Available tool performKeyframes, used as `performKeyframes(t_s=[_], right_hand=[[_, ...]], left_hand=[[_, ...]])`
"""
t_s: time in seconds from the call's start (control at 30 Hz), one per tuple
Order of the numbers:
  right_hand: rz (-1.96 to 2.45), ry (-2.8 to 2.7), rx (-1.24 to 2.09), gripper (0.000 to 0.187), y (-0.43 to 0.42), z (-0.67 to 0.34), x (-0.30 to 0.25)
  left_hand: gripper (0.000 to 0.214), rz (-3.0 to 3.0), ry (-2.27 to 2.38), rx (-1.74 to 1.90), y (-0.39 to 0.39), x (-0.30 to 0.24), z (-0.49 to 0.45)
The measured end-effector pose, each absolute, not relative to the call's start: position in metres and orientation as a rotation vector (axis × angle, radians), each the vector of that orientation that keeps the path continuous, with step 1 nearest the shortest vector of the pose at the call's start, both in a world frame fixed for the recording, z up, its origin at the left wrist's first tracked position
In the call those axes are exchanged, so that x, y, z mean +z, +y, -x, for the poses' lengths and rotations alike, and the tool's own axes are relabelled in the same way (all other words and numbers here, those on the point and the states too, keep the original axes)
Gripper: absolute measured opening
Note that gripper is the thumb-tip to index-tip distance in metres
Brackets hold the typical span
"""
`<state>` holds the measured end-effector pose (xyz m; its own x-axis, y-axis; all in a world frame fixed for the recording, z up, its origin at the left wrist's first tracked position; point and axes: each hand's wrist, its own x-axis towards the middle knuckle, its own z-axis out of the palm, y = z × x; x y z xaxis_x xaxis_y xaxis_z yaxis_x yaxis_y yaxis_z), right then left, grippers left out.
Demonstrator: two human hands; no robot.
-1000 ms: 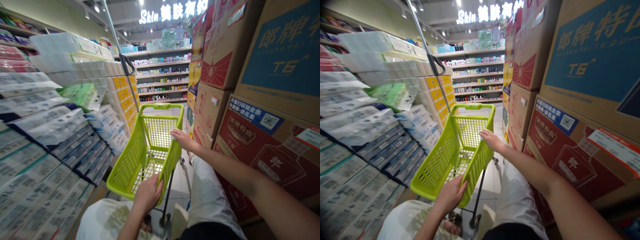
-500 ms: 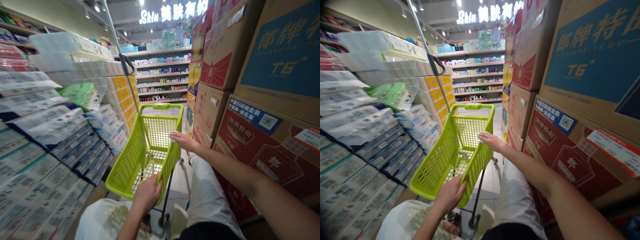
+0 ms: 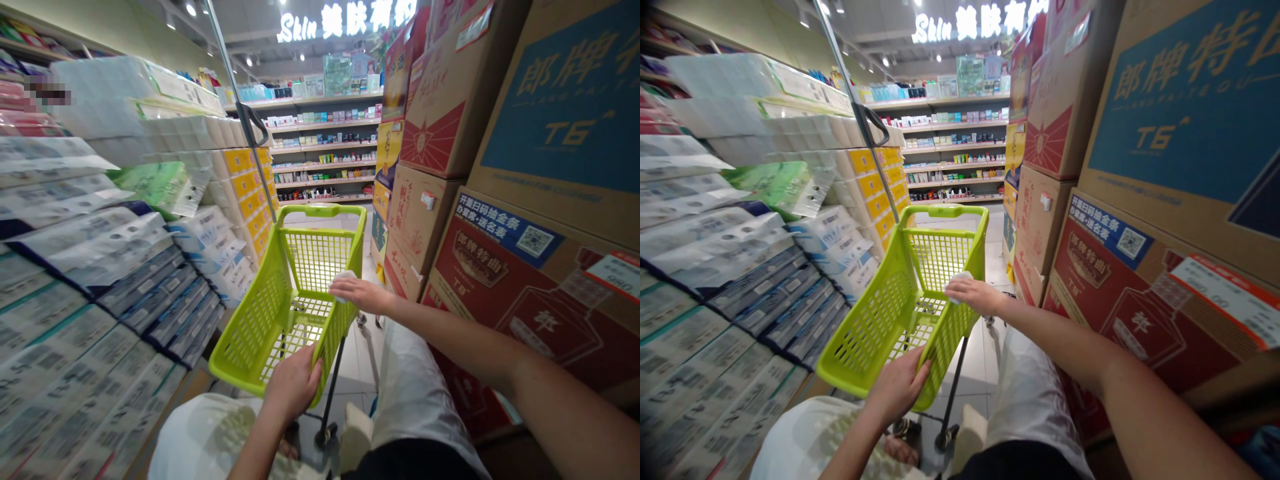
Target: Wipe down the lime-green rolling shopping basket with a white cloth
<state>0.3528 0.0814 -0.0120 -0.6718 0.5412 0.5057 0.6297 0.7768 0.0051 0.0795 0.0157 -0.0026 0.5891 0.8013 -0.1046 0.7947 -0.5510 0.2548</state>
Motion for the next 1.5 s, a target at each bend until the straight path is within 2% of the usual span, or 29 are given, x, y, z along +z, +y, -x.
performKeyframes(t_s=[0.17,0.4,0.57,0.7,0.83,1.03,1.17,1.37,1.5], right_hand=[[1.191,-2.234,-0.285,0.051,0.105,-0.372,-0.006],[0.874,-2.380,-0.175,0.044,0.059,-0.304,-0.029],[0.750,-2.547,-0.172,0.043,0.064,-0.314,-0.018],[0.996,-2.429,-0.241,0.049,0.095,-0.350,-0.004],[1.150,-2.284,-0.249,0.046,0.101,-0.348,-0.007],[0.863,-2.456,-0.150,0.043,0.059,-0.294,-0.025],[0.772,-2.612,-0.162,0.043,0.064,-0.304,-0.013],[1.151,-2.390,-0.265,0.044,0.103,-0.348,0.002],[1.130,-2.299,-0.261,0.045,0.089,-0.326,-0.017]], left_hand=[[0.032,-2.537,1.317,0.041,0.016,-0.003,-0.081],[0.028,-2.540,1.298,0.043,0.022,-0.004,-0.079],[0.029,-2.548,1.299,0.058,0.026,-0.007,-0.076],[0.031,-2.545,1.285,0.064,0.027,-0.007,-0.075],[0.032,-2.540,1.300,0.049,0.027,-0.006,-0.076],[0.030,-2.544,1.287,0.058,0.027,-0.003,-0.076],[0.029,-2.551,1.281,0.059,0.027,-0.004,-0.074],[0.030,-2.555,1.270,0.075,0.026,-0.004,-0.074],[0.031,-2.542,1.279,0.065,0.027,-0.004,-0.075]])
